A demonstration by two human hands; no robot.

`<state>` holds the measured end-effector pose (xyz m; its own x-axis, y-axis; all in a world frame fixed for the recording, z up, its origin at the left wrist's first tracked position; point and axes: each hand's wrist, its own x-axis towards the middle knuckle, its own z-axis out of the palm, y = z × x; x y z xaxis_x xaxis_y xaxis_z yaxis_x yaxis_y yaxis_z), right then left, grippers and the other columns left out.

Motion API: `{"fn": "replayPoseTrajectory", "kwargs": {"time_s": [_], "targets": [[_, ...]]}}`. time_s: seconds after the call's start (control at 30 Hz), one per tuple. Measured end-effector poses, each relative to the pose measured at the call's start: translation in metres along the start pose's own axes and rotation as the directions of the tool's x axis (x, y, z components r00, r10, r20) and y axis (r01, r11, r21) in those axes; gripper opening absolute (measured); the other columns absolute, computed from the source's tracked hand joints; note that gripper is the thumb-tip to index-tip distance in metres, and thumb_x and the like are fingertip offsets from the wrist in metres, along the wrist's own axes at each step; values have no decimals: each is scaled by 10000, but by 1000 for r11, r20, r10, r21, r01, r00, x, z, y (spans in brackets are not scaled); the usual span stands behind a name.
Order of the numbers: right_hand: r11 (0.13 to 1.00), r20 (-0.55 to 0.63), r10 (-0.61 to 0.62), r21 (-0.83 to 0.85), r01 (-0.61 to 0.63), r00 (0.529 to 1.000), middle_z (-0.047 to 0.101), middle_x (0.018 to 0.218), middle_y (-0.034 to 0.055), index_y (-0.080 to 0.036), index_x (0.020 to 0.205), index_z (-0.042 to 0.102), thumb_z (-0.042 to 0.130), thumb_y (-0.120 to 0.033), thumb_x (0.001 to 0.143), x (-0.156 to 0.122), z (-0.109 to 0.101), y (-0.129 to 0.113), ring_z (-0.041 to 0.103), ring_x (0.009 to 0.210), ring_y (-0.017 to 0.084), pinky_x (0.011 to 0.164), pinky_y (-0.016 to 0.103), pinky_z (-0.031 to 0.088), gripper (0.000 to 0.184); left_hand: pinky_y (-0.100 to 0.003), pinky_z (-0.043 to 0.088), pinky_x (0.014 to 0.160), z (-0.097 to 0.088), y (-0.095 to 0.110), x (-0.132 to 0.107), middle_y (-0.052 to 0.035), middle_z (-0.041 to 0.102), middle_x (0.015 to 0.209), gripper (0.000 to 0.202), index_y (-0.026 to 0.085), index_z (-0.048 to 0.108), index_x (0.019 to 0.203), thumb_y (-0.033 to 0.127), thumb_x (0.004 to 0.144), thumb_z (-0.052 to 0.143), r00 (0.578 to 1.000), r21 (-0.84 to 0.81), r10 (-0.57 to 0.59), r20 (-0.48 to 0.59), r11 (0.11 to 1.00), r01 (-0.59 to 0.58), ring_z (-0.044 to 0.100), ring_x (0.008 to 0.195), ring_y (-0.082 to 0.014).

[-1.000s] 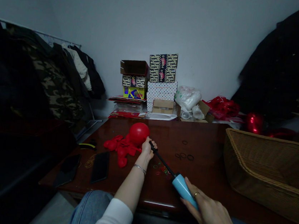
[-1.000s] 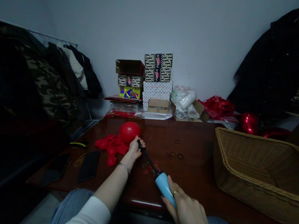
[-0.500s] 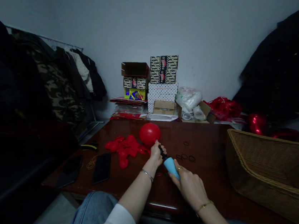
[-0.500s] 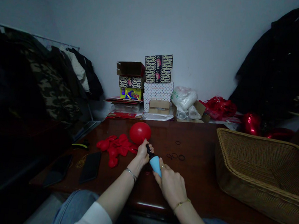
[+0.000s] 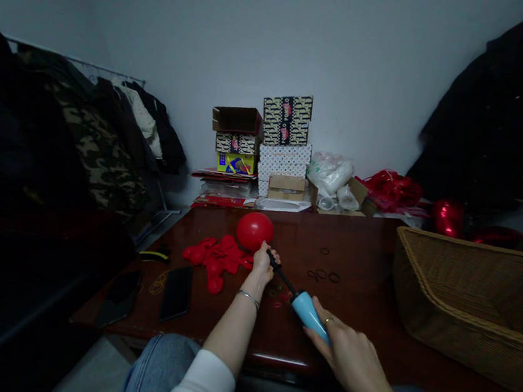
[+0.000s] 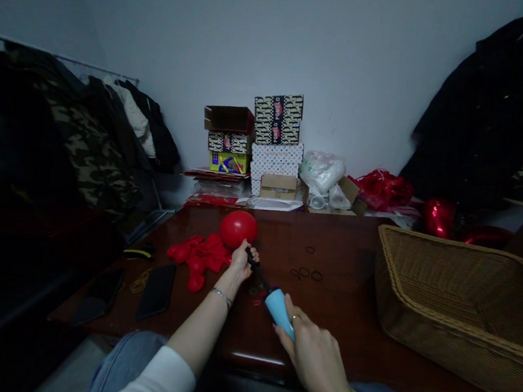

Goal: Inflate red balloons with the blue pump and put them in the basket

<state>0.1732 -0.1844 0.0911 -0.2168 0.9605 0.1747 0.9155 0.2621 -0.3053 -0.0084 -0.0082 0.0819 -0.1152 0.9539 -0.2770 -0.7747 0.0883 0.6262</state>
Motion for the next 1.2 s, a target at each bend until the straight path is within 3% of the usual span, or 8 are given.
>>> {"fn": "replayPoseTrajectory", "kwargs": {"time_s": [0.13,0.3,0.6,0.8,0.97,1.2], "targets": [[999,29,17,46,-18,999,519,1301,39,-265,1369,352,338,-440,895,-20,-1,11,644,935,237,768,389,531,506,-165,274,378,-2,9,2,50,363,502,281,182,386,681,365,887,439,1000,13,1,-21,1000,-1,363,382,-67],[998,41,34,45,-36,999,539,1281,42,-263,1363,365,328,-436,900,-22,-3,11,636,957,242,772,384,526,495,-166,260,376,3,1,-2,52,356,496,281,186,377,683,364,897,411,1000,38,-7,-7,999,7,344,371,-65],[993,19,57,-101,-55,998,620,1169,107,-226,1362,371,332,-439,897,33,-9,-19,664,835,236,702,336,494,513,-179,276,383,18,-26,-19,48,377,499,268,184,384,694,368,884,431,999,79,-43,33,996,41,360,376,-72],[992,-6,26,-121,-26,1000,650,1109,98,-221,1361,365,365,-447,891,50,-6,-33,669,795,232,654,311,487,521,-179,286,386,12,-18,-12,51,372,490,279,185,377,681,369,882,438,1000,88,-16,6,996,15,364,374,-71],[997,-12,9,-74,-10,1000,637,1142,87,-220,1372,351,337,-446,902,34,-4,-28,666,827,241,672,336,502,521,-173,273,377,9,-5,-10,49,370,495,270,182,387,682,354,884,438,1000,80,-17,-6,997,18,358,371,-68],[999,42,2,47,-4,999,544,1277,21,-274,1372,346,357,-449,895,-11,-5,3,640,948,218,761,333,518,508,-171,273,379,0,12,0,51,367,493,276,183,381,678,351,891,430,999,56,15,-28,998,-13,362,368,-68]]}}
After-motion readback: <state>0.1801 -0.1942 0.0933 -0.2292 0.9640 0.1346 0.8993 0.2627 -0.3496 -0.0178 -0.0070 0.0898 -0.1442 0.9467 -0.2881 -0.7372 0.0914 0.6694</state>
